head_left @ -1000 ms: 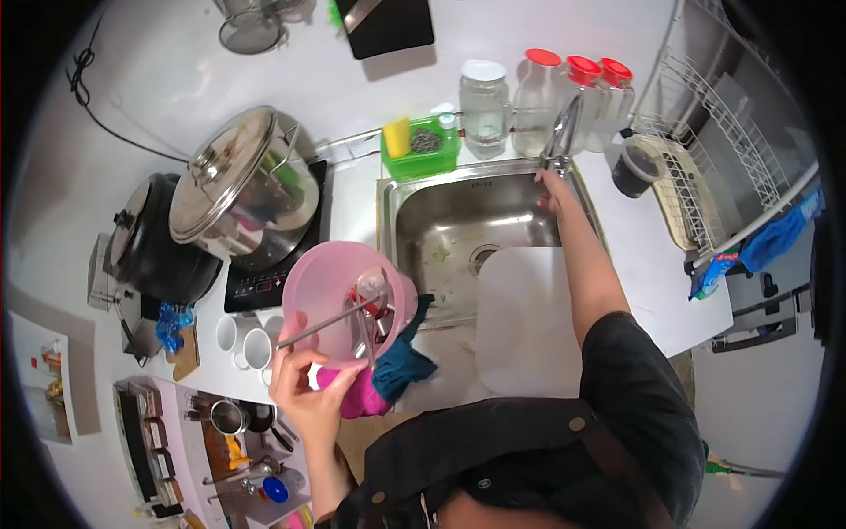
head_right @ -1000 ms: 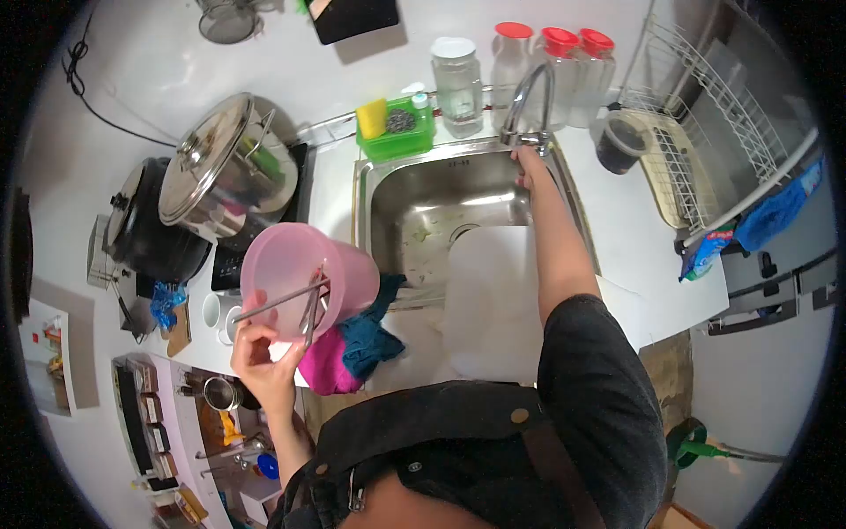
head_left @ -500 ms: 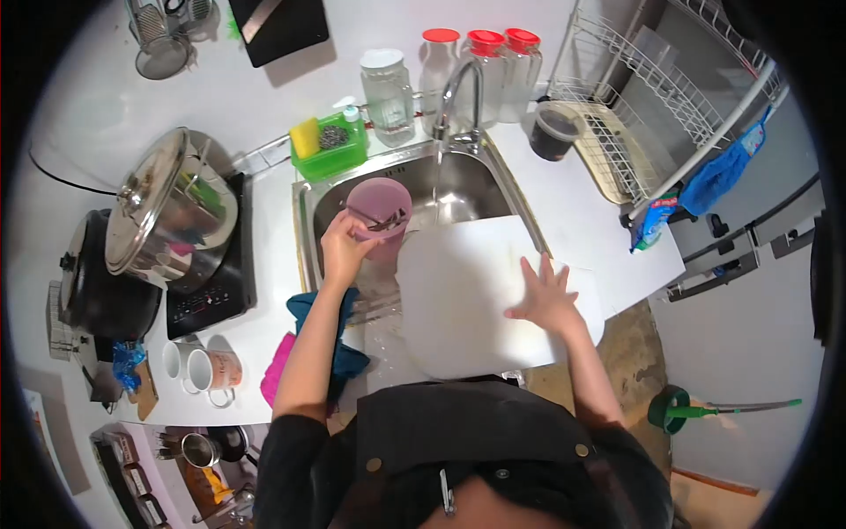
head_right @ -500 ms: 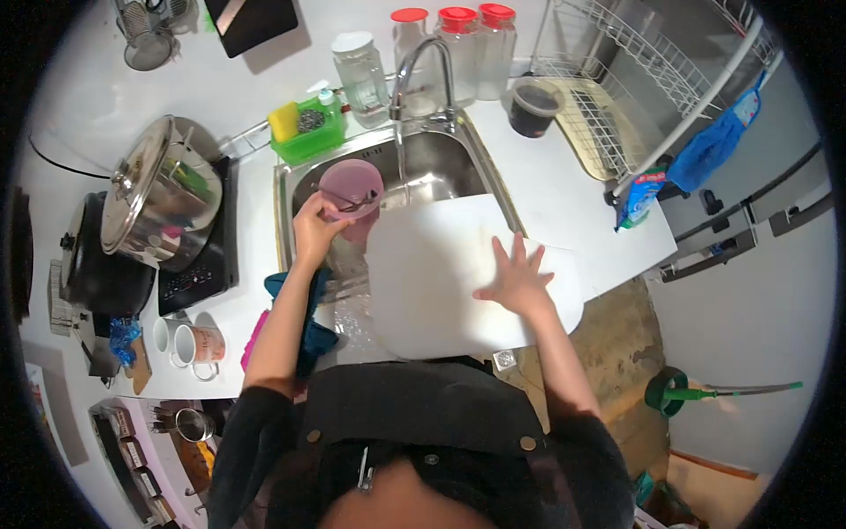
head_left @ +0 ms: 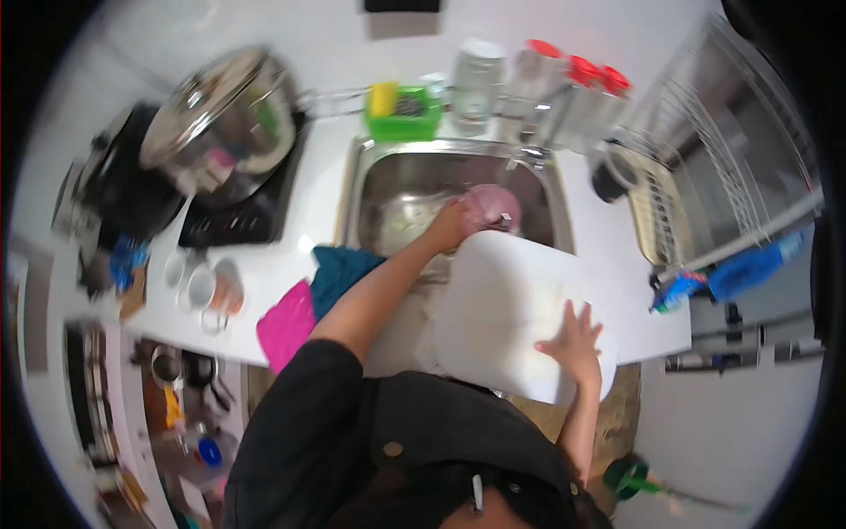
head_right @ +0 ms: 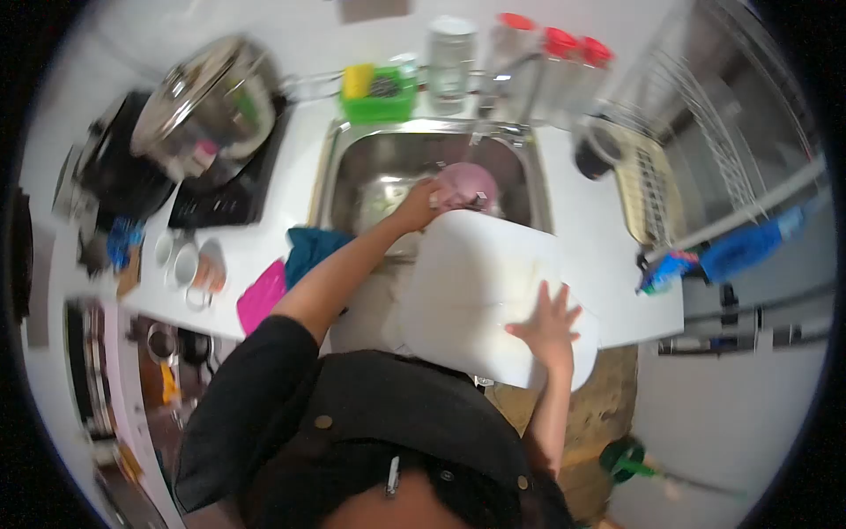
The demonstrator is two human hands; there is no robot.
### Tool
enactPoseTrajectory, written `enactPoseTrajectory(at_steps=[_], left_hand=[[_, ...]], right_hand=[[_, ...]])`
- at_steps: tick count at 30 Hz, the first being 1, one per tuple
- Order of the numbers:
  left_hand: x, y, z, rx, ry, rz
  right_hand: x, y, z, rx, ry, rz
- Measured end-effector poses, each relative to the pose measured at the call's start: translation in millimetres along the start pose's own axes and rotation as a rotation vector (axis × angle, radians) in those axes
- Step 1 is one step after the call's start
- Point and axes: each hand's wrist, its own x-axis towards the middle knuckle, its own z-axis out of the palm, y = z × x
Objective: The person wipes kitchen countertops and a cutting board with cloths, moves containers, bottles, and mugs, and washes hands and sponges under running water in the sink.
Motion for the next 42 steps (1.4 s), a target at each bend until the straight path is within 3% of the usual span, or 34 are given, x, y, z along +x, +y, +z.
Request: enactPoseTrajectory(at_steps=[2,5,6,10,12,13,14,15,18,23,27,28,31,32,35,38,41,42], left_hand=[[-6.9,6.6,-16.1,-0.077,0.062,-0.011],[-26.2,25.0,-85.2,-0.246,-0.13,-0.236],[-40.4,50.3,-119.3,-0.237,-0.092,-0.327],[-122.9,95.3,-228.0,-0.367,0.259,-0.509],[-176.4,94.3,-271.8,-0.242,0.543,-0.523],[-201.5,96.5,-294.4,-0.017,0.645,-0.591],[-239.4,83.8,-314.0,-0.269,0.798,-0.724],[-256.1,89.0,-329.4,0.178,0.868,-0.711],[-321.5,82.5,-362.0,0.39,0.983,-0.84],[-383.5,62.9,-399.4,0.37,1.049,-0.957],[-421.0,28.8,-454.8,0.435,1.009,-0.966],[-442.2,1.4,-474.3,0.426,1.009,-0.947],[-477.4,-64.8,-534.3,0.785,0.93,-0.821],[-483.6,-85.2,-552.3,0.698,0.923,-0.879],[-501.6,-162.2,-598.3,0.935,0.836,-0.831],[-498.4,-203.2,-620.6,0.854,0.982,-0.808],[-505.2,-231.9,-644.9,0.742,0.929,-0.89],[-510.9,-234.5,-651.3,0.579,0.961,-0.806]], right_hand=[[-1.4,-3.6,0.4,-0.004,-0.002,-0.002],[10.8,14.1,12.1,-0.03,0.03,-0.077],[11.6,12.7,11.4,-0.053,0.029,-0.07],[-1.8,-6.9,0.2,-0.081,0.029,-0.109],[24.8,34.3,17.9,-0.128,0.102,-0.211],[35.7,44.4,25.4,-0.15,0.143,-0.266],[6.8,-0.2,2.6,-0.048,0.103,-0.115],[11.6,0.8,7.4,0.0,0.179,-0.152],[19.4,-5.6,16.7,0.16,0.396,-0.227],[-11.5,-96.1,28.7,0.275,0.348,-0.517],[-51.1,-165.7,64.2,0.257,0.328,-0.665],[-65.4,-182.8,74.9,0.268,0.333,-0.671],[-102.7,-221.2,118.0,0.297,0.377,-0.656],[-112.3,-231.7,135.6,0.283,0.398,-0.647],[-156.9,-265.1,180.8,0.348,0.409,-0.615],[-210.1,-309.1,196.7,0.359,0.37,-0.643],[-243.5,-340.8,200.0,0.337,0.472,-0.693],[-255.6,-353.9,199.2,0.406,0.443,-0.642]])
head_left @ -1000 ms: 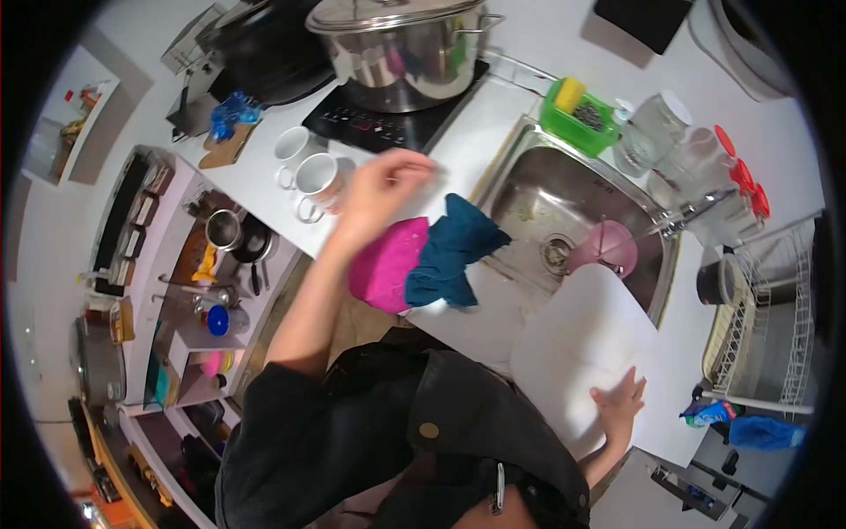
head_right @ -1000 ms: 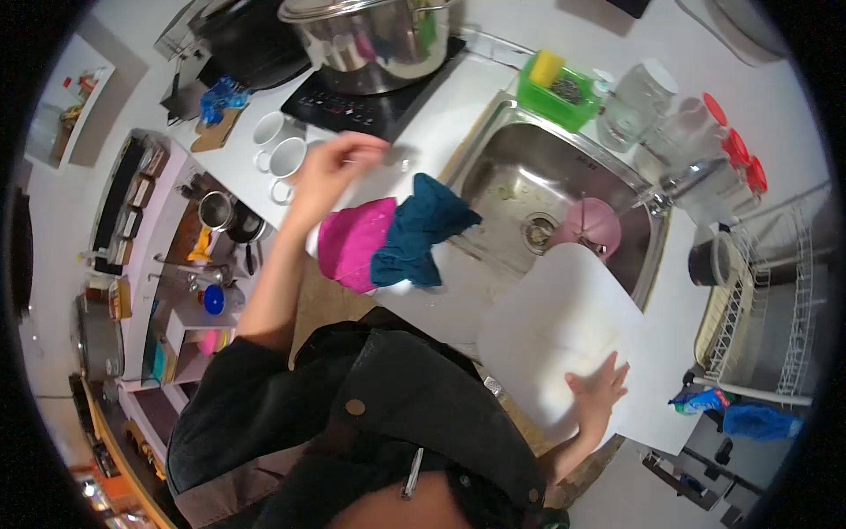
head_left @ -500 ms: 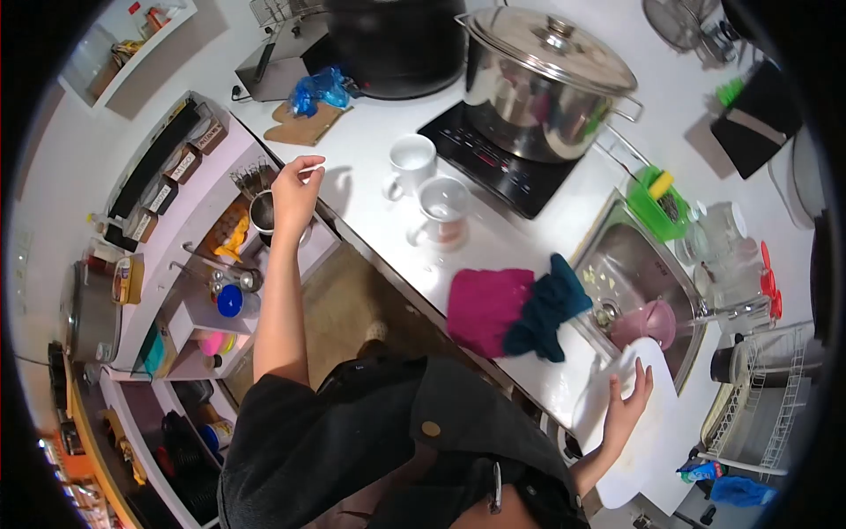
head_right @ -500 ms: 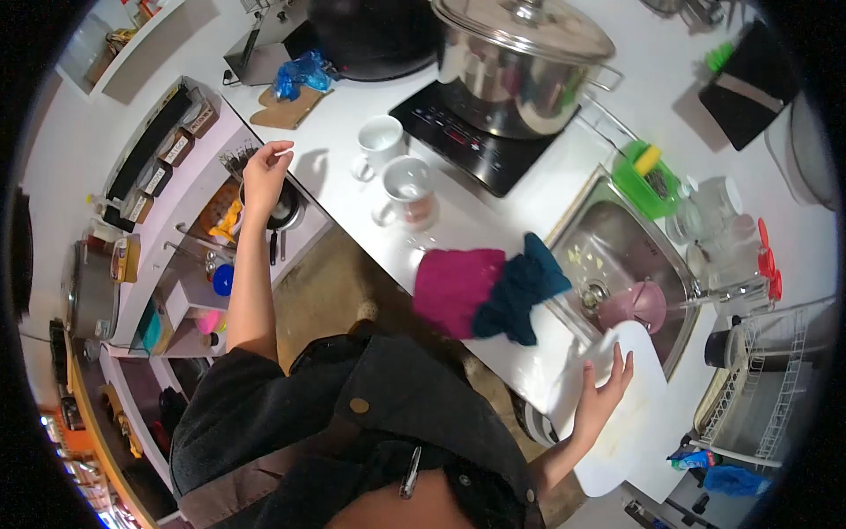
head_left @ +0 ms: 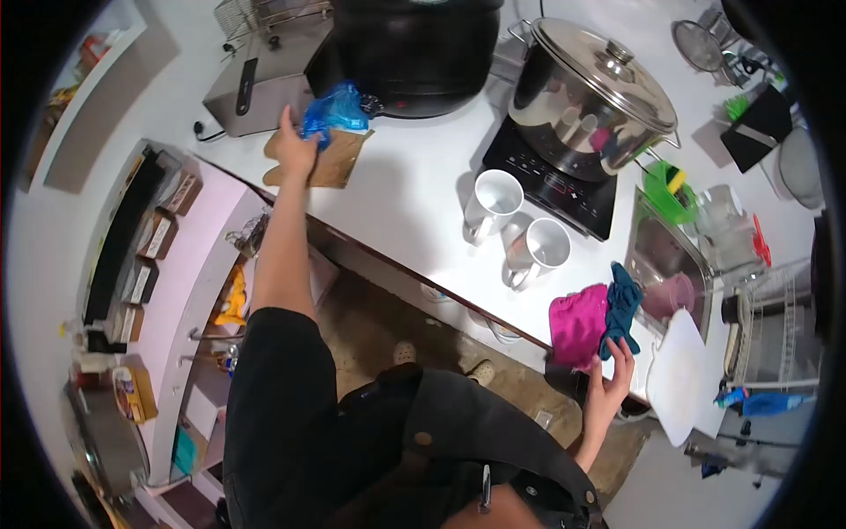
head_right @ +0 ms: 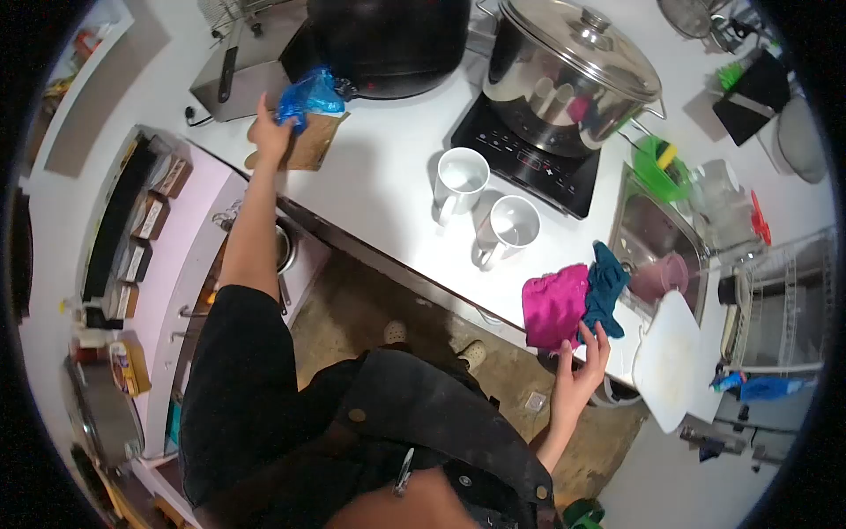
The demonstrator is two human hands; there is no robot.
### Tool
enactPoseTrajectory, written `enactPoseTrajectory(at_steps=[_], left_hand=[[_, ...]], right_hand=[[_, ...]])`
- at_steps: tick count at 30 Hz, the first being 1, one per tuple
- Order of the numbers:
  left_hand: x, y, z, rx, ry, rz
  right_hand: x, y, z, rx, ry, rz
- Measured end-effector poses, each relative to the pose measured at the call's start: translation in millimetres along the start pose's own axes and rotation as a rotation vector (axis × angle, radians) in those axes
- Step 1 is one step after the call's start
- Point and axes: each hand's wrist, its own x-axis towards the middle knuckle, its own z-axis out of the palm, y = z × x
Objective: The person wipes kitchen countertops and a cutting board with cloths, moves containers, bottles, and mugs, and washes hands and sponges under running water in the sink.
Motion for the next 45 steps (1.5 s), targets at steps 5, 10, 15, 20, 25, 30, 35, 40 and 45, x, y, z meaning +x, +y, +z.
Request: enactPoseTrajectory(at_steps=[5,10,15,20,25,30,35,40,45], left_hand=[[-27.9,41.9,-41.3,-0.937,-0.078,-0.392],[-153.9,114.6,-81.1,-0.929,-0.636,-0.448],[-284.8,128.2,-72.7,-0.934,-1.062,-0.295],[-256.6,173.0,-96.0,-0.643,-1.47,-0.33],[-254.0,176.3,-91.9,-0.602,-1.344,-0.369],[-267.8,220.8,-73.4,-0.593,-0.971,-0.385],[-293.1,265.3,-50.3,-0.42,-0.7,-0.208],[-315.7,311.6,-40.7,-0.299,-0.629,-0.185],[-327.5,331.5,-22.7,0.113,-0.405,0.088]], right_hand=[[-3.1,-58.8,29.5,0.07,-0.041,-0.231],[-11.9,-120.6,84.3,0.278,-0.389,-0.582],[-41.2,-112.1,128.1,0.536,-0.643,-0.515],[-61.5,8.3,118.7,0.317,-0.341,-0.19],[-126.2,291.5,127.9,0.441,0.331,0.808],[-138.6,464.1,20.4,0.939,0.722,0.885],[-53.9,541.7,-74.8,1.606,0.907,0.934],[5.7,566.7,-75.8,1.458,0.861,0.662],[12.3,576.2,-50.9,1.372,0.663,0.811]])
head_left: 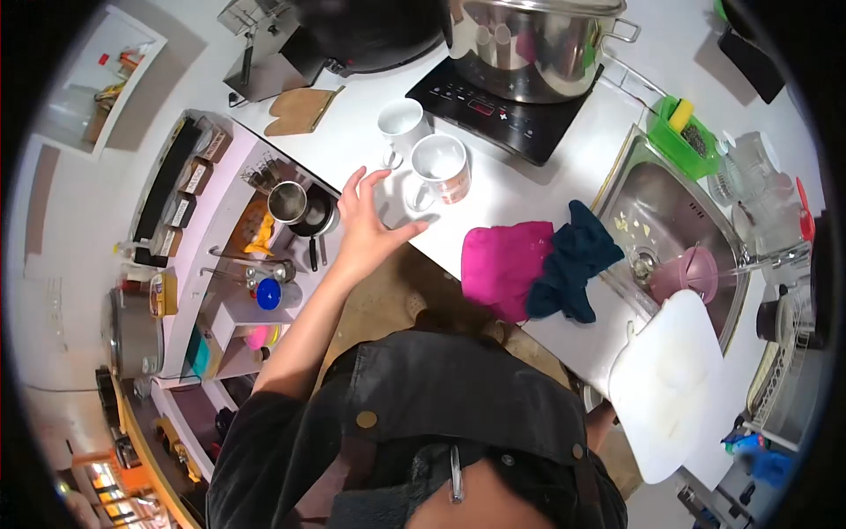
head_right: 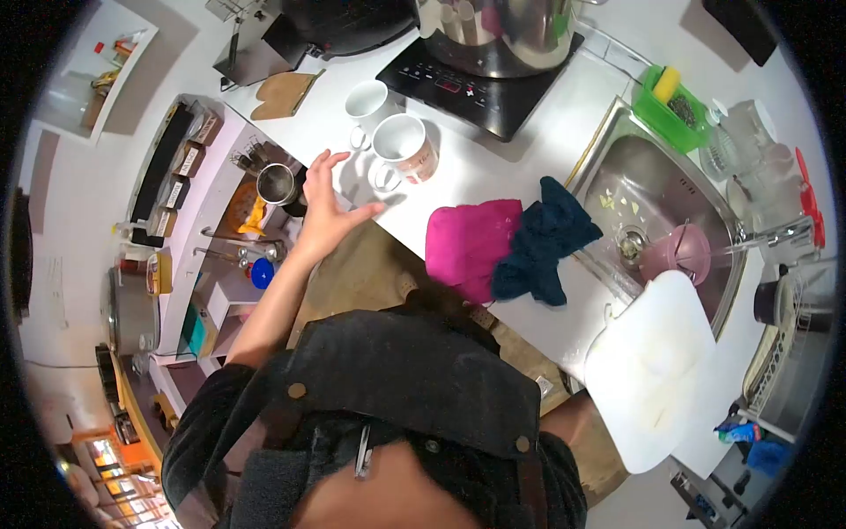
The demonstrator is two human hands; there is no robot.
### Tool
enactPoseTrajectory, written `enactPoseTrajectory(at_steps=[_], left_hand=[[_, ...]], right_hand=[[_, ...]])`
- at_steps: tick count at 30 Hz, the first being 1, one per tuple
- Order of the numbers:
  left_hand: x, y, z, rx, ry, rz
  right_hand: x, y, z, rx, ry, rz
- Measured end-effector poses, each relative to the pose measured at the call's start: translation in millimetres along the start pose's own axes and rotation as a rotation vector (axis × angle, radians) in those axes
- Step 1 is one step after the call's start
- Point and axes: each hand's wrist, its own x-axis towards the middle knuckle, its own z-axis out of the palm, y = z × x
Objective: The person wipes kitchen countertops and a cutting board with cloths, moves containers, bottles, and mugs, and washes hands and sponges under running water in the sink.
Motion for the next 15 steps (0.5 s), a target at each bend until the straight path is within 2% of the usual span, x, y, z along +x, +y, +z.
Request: enactPoseTrajectory(at_steps=[2,3,6,10,13,15], left_hand=[[9.6,-5.4,16.8,0.103,0.058,-0.051],[19.3,-20.8,27.6,0.097,0.113,-0.002],[46.2,-46.3,40.0,0.09,0.013,0.053],[60.6,-56.5,55.7,-0.172,0.097,-0.028],[71.2,-78.2,71.2,-0.26,0.221,0.083],[75.1,-80.8,74.8,-0.322,0.22,0.066]], right_hand=[[-5.8,14.2,-1.1,-0.089,-0.031,0.06],[-10.8,18.9,-2.1,-0.14,-0.052,0.083],[-38.1,35.0,-3.3,-0.336,-0.129,0.143],[-81.5,44.2,-5.7,-0.568,-0.215,0.176],[-120.6,50.5,-5.8,-0.726,-0.285,0.18],[-145.1,57.8,-2.0,-0.812,-0.337,0.18]])
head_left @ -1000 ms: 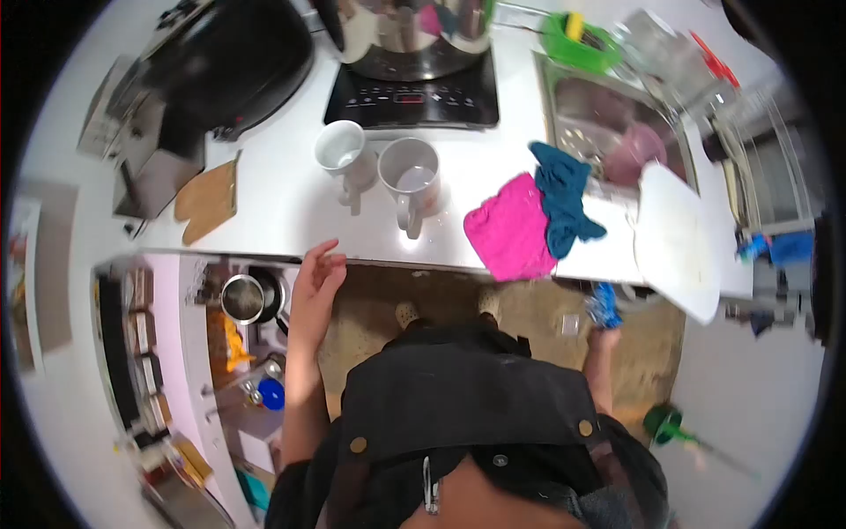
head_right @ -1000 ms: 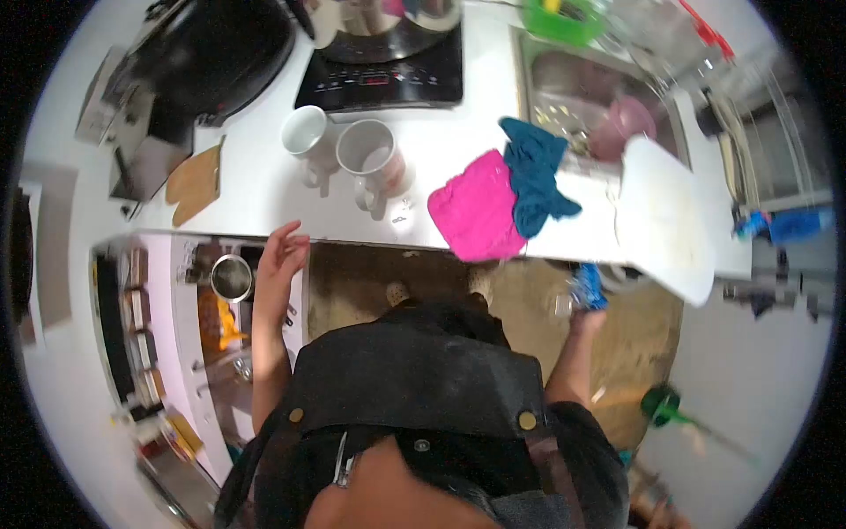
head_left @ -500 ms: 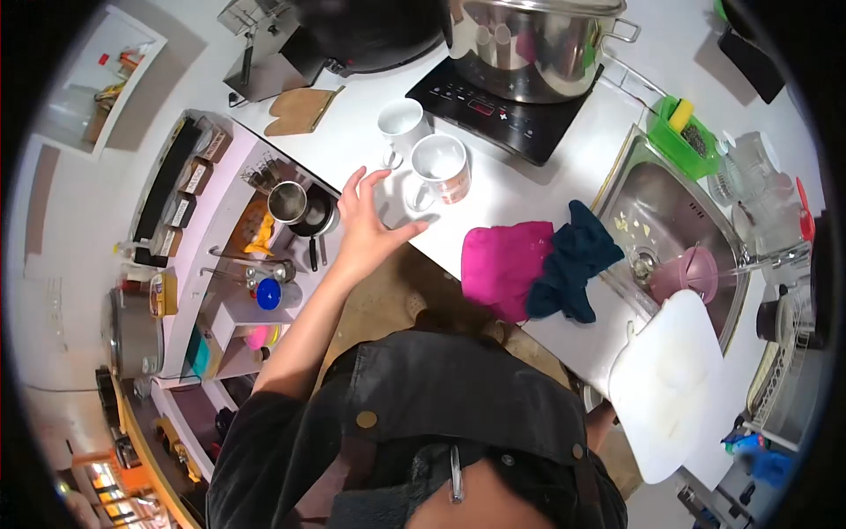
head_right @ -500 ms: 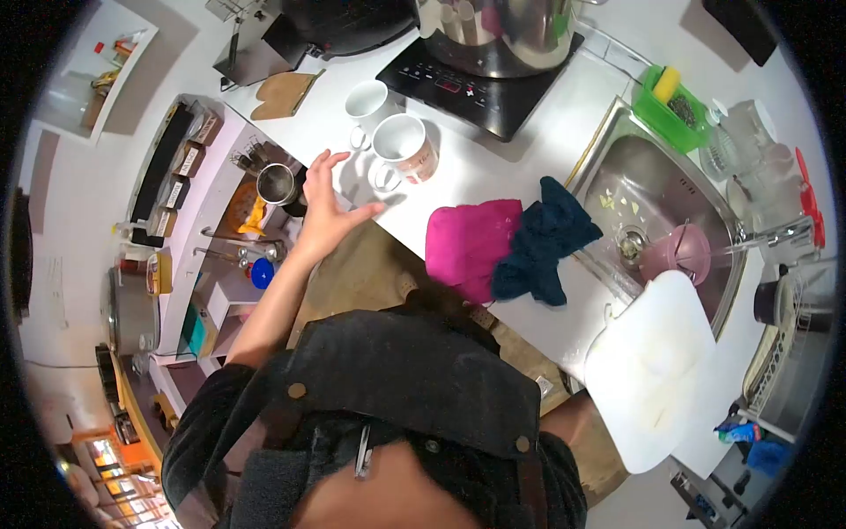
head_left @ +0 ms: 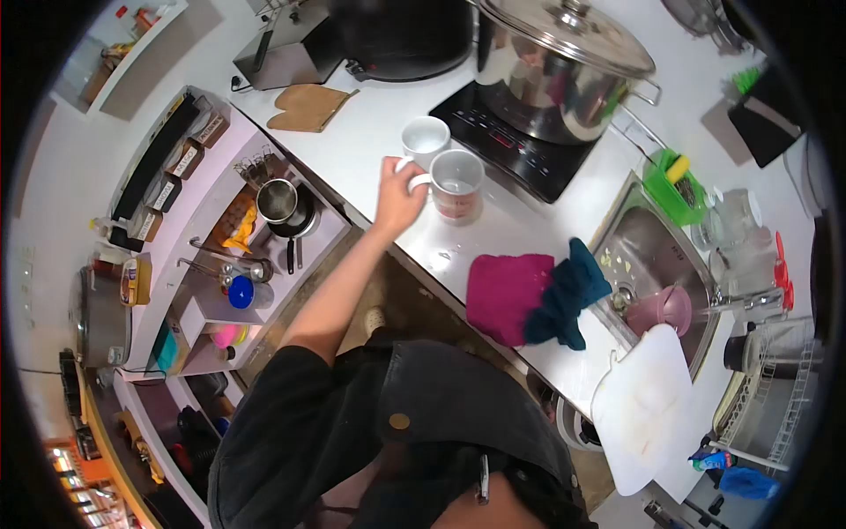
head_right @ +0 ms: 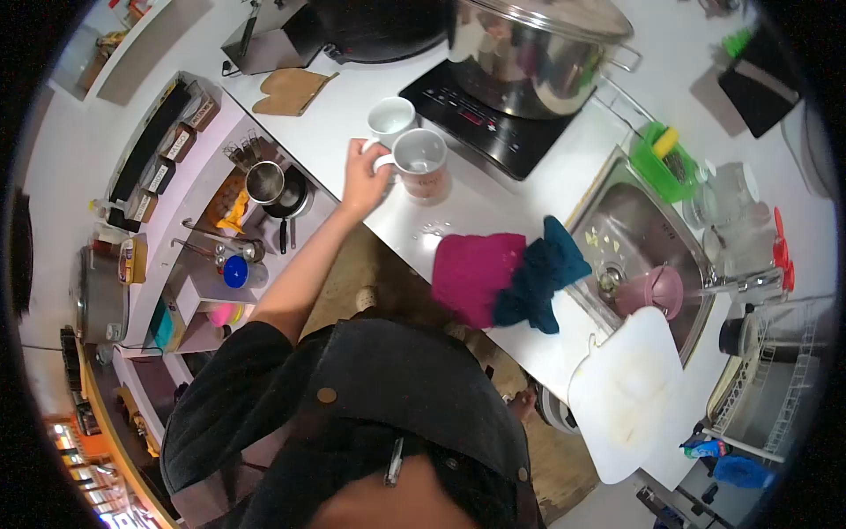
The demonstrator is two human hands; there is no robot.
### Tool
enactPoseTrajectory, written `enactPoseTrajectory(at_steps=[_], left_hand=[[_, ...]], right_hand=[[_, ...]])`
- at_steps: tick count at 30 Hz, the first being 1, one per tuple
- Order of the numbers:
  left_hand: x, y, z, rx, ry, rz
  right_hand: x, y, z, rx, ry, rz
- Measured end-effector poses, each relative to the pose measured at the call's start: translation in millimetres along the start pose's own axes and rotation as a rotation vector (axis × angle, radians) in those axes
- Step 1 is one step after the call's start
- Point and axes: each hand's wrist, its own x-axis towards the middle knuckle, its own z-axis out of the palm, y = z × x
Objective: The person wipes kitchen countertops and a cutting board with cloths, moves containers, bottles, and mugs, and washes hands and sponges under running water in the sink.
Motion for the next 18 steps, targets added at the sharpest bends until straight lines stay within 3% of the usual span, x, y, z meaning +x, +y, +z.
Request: enactPoseTrajectory(at_steps=[2,3,10,13,15,16,18], left_hand=[[2.4,-3.3,4.8,-0.056,0.07,0.054],[3.3,-5.5,5.4,-0.168,0.04,-0.037],[38.5,-45.7,-14.1,-0.419,0.122,0.124],[54.5,-67.7,-57.5,-0.453,0.117,0.223],[56.0,-83.6,-98.3,-0.442,0.125,0.241],[55.2,-93.5,-122.2,-0.447,0.134,0.22],[56.7,-111.7,-175.0,-0.39,0.196,0.182]], right_hand=[[-18.6,1.0,19.2,-0.078,-0.035,-0.016],[-27.9,1.9,29.3,-0.114,-0.053,-0.025],[-91.0,5.1,142.3,-0.331,-0.145,-0.11],[-92.7,25.8,177.7,-0.421,-0.219,-0.191],[-60.6,86.0,168.2,-0.464,-0.333,-0.307],[-83.7,69.2,196.7,-0.771,-0.364,-0.511],[-99.2,80.2,226.2,-0.856,-0.412,-0.397]])
